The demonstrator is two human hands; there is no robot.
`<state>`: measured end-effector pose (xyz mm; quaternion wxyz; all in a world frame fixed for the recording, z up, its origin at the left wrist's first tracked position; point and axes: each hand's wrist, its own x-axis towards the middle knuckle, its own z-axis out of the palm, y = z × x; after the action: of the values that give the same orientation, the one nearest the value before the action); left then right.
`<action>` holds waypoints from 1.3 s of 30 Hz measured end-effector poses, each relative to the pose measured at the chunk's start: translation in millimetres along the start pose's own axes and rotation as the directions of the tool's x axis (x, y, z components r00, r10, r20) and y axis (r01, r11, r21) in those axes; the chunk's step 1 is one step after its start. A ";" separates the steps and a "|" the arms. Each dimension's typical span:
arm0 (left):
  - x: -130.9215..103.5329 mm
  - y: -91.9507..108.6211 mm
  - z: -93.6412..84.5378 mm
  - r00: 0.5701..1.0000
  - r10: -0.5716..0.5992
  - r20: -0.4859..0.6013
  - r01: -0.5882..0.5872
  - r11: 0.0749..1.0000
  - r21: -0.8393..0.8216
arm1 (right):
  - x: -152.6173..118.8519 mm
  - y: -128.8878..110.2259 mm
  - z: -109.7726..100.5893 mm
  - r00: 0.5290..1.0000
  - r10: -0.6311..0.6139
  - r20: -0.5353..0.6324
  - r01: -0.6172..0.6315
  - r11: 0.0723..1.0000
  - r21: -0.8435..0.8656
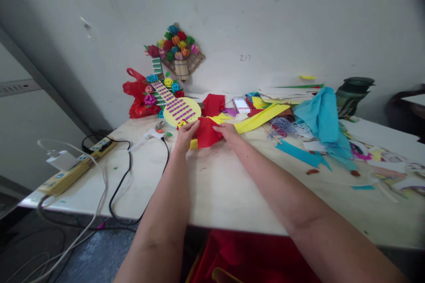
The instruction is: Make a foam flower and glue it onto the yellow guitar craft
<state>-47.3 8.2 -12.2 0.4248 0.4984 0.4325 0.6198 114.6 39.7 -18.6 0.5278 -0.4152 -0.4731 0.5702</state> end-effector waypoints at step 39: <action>-1.0 1.1 -14.6 0.934 -0.114 0.340 0.114 0.993 0.018 | -7.1 -3.8 -7.5 0.935 0.078 0.346 -0.014 0.983 -0.183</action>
<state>-61.7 5.4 -13.3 0.5287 0.5718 0.3802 0.4990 123.4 33.4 -16.6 0.3820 -0.3628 -0.5991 0.6029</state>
